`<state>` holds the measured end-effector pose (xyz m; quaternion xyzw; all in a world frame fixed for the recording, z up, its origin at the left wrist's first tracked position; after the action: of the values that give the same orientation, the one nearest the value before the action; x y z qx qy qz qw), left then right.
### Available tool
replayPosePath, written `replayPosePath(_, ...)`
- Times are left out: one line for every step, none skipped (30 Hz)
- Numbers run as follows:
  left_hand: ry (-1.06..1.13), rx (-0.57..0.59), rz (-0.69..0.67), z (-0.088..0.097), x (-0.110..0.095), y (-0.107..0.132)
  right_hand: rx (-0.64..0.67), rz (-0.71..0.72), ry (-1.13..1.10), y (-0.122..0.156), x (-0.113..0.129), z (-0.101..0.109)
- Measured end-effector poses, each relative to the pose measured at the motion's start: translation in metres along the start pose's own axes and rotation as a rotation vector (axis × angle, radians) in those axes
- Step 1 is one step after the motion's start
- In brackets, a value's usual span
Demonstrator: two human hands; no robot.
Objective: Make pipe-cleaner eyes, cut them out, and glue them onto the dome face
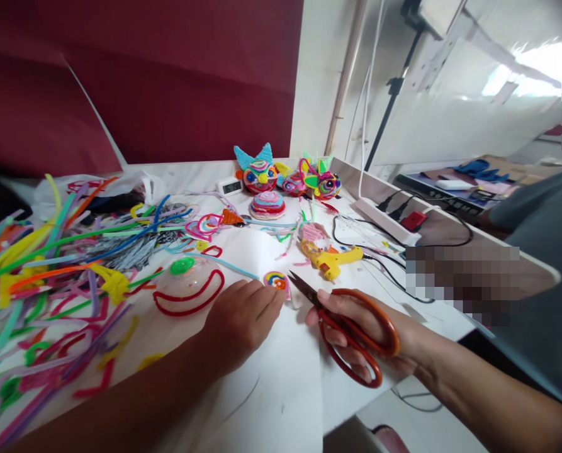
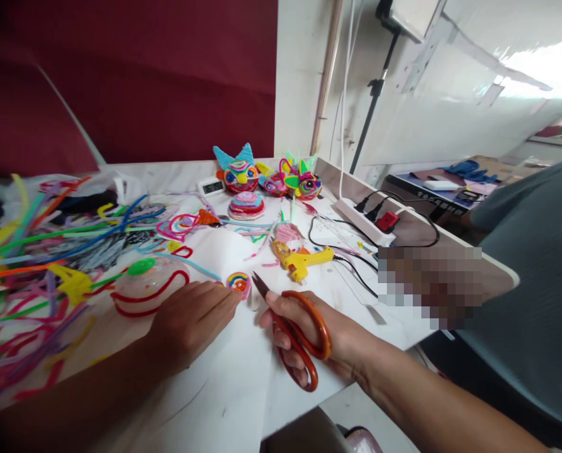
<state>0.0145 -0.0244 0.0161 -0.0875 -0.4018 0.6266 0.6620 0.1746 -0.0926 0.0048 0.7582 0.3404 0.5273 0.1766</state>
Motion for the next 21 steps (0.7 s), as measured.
replayPosePath(0.001, -0.007, -0.001, 0.0, 0.0, 0.0, -0.006, -0.01, 0.026, 0.003, 0.0, 0.002)
replayPosePath(0.0, -0.013, -0.001, 0.001, 0.0, -0.001, -0.013, -0.02, 0.051, 0.006, 0.001, 0.003)
replayPosePath(-0.004, -0.018, -0.002, 0.001, 0.0, -0.001, -0.018, -0.032, 0.07, 0.009, 0.002, 0.004)
replayPosePath(-0.008, -0.023, -0.001, 0.002, 0.001, -0.001, -0.025, -0.042, 0.086, 0.013, 0.003, 0.005)
replayPosePath(-0.007, -0.024, 0.0, 0.002, 0.001, -0.002, -0.034, -0.05, 0.1, 0.016, 0.005, 0.006)
replayPosePath(-0.005, -0.022, 0.004, 0.003, 0.001, -0.002, -0.043, -0.051, 0.115, 0.02, 0.007, 0.007)
replayPosePath(-0.002, -0.02, 0.009, 0.003, 0.001, -0.001, -0.048, -0.048, 0.132, 0.023, 0.01, 0.007)
replayPosePath(0.0, -0.02, 0.016, 0.003, 0.002, -0.001, -0.05, -0.042, 0.149, 0.025, 0.013, 0.006)
replayPosePath(0.001, -0.024, 0.021, 0.003, 0.002, 0.0, -0.052, -0.034, 0.162, 0.027, 0.016, 0.007)
replayPosePath(0.003, -0.026, 0.024, 0.003, 0.002, 0.0, -0.05, -0.027, 0.17, 0.026, 0.019, 0.007)
replayPosePath(0.005, -0.025, 0.026, 0.003, 0.002, 0.001, -0.044, -0.027, 0.179, 0.025, 0.021, 0.008)
replayPosePath(0.005, -0.023, 0.026, 0.002, 0.002, 0.001, -0.036, -0.035, 0.187, 0.022, 0.023, 0.01)
replayPosePath(0.005, -0.015, 0.026, 0.002, 0.002, 0.001, -0.025, -0.053, 0.196, 0.018, 0.023, 0.012)
replayPosePath(0.004, -0.008, 0.029, 0.002, 0.002, 0.001, -0.012, -0.076, 0.203, 0.013, 0.024, 0.015)
replayPosePath(0.004, 0.0, 0.033, 0.001, 0.002, 0.002, 0.0, -0.097, 0.206, 0.009, 0.024, 0.018)
replayPosePath(0.004, 0.003, 0.037, 0.001, 0.002, 0.002, 0.015, -0.12, 0.207, 0.005, 0.024, 0.02)
replayPosePath(0.007, 0.004, 0.04, 0.001, 0.002, 0.002, 0.034, -0.141, 0.203, 0.001, 0.024, 0.023)
replayPosePath(0.007, 0.001, 0.04, 0.001, 0.002, 0.002, 0.059, -0.16, 0.201, -0.002, 0.024, 0.025)
replayPosePath(0.006, -0.004, 0.039, 0.001, 0.002, 0.002, 0.084, -0.176, 0.204, -0.004, 0.024, 0.026)
replayPosePath(0.003, -0.012, 0.034, 0.001, 0.002, 0.003, 0.106, -0.188, 0.209, -0.006, 0.025, 0.027)
replayPosePath(-0.004, -0.018, 0.03, 0.0, 0.002, 0.003, 0.119, -0.197, 0.22, -0.007, 0.025, 0.029)
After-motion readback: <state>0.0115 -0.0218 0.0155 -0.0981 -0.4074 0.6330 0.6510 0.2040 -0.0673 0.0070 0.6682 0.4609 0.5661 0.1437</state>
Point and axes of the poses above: each hand's wrist, its own y-axis away from the middle knuckle, its own z-axis out of the back of the hand, x = y × z, the point moved 4 cm from there along -y, towards the middle knuckle, and after that the axes turned 13 degrees about -z, right-handed, at the moved point
